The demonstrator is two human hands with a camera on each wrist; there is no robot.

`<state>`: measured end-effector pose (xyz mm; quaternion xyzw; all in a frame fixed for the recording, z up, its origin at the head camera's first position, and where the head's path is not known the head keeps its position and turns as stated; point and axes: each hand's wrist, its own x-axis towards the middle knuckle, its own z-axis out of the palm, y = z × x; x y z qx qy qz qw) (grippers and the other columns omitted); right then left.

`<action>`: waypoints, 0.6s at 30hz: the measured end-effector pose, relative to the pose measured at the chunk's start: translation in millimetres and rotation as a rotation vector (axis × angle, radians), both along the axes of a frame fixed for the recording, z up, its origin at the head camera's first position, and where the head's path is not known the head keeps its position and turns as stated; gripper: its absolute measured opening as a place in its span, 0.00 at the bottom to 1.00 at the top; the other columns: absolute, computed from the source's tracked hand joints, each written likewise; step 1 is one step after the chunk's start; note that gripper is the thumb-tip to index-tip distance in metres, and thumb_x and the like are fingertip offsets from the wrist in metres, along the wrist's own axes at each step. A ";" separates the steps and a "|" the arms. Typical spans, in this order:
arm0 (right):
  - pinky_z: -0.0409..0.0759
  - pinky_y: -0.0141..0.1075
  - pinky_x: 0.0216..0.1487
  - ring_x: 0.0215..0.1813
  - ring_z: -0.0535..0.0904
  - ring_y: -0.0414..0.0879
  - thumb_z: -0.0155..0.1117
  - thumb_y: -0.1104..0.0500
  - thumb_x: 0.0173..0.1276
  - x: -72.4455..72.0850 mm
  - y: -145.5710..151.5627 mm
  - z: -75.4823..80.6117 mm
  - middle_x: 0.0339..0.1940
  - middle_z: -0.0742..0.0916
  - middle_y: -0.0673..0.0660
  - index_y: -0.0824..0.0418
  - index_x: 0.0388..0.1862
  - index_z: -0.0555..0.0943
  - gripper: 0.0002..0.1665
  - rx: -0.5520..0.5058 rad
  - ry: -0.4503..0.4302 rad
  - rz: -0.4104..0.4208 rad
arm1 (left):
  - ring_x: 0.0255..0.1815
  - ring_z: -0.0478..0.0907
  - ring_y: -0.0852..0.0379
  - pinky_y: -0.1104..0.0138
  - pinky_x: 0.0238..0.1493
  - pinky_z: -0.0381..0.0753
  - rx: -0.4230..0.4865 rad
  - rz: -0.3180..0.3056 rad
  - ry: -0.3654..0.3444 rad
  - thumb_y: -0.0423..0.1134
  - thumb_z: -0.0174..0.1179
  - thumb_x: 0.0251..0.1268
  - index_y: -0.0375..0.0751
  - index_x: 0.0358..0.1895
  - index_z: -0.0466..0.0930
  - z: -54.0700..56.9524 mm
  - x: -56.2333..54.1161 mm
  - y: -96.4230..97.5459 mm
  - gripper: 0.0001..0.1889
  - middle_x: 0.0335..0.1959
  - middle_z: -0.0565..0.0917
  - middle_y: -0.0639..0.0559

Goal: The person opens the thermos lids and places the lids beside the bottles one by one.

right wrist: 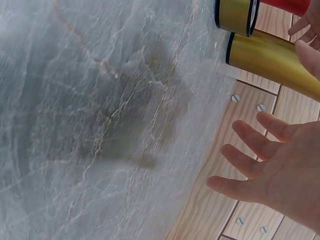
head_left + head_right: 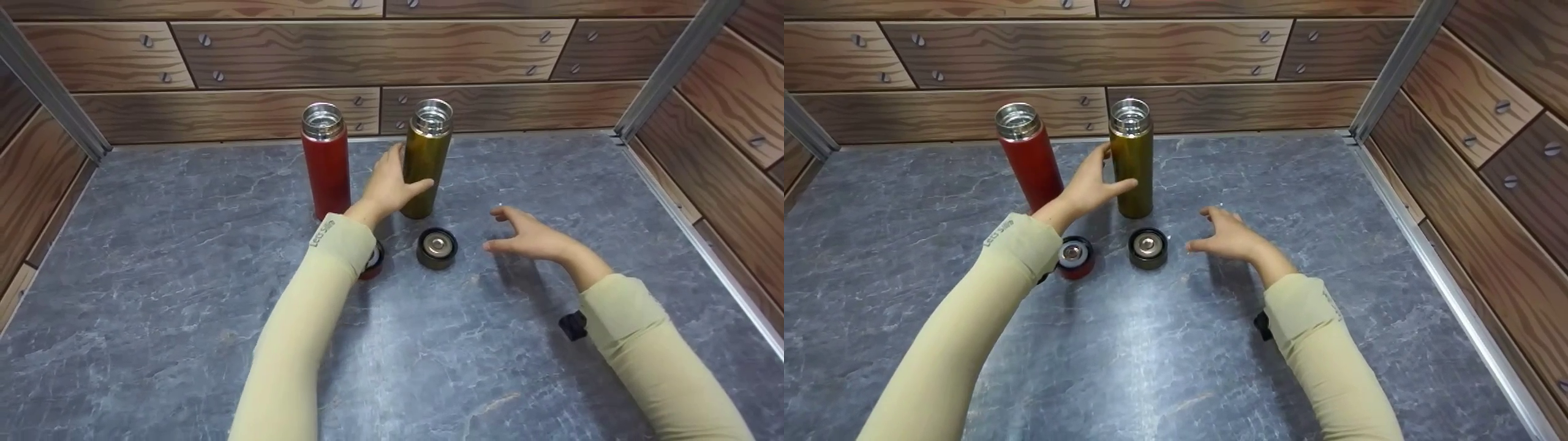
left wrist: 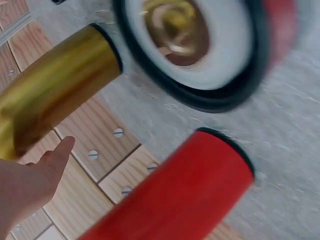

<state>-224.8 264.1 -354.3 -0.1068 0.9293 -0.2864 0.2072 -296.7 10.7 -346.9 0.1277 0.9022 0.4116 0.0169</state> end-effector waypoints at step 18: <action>0.47 0.62 0.70 0.73 0.47 0.67 0.57 0.42 0.65 -13.1 -9.6 3.0 0.72 0.59 0.70 0.66 0.72 0.52 0.48 0.012 0.115 0.014 | 0.74 0.54 0.49 0.59 0.73 0.53 -0.084 -0.040 -0.040 0.55 0.60 0.59 0.39 0.72 0.49 -8.4 13.3 -20.5 0.44 0.73 0.58 0.44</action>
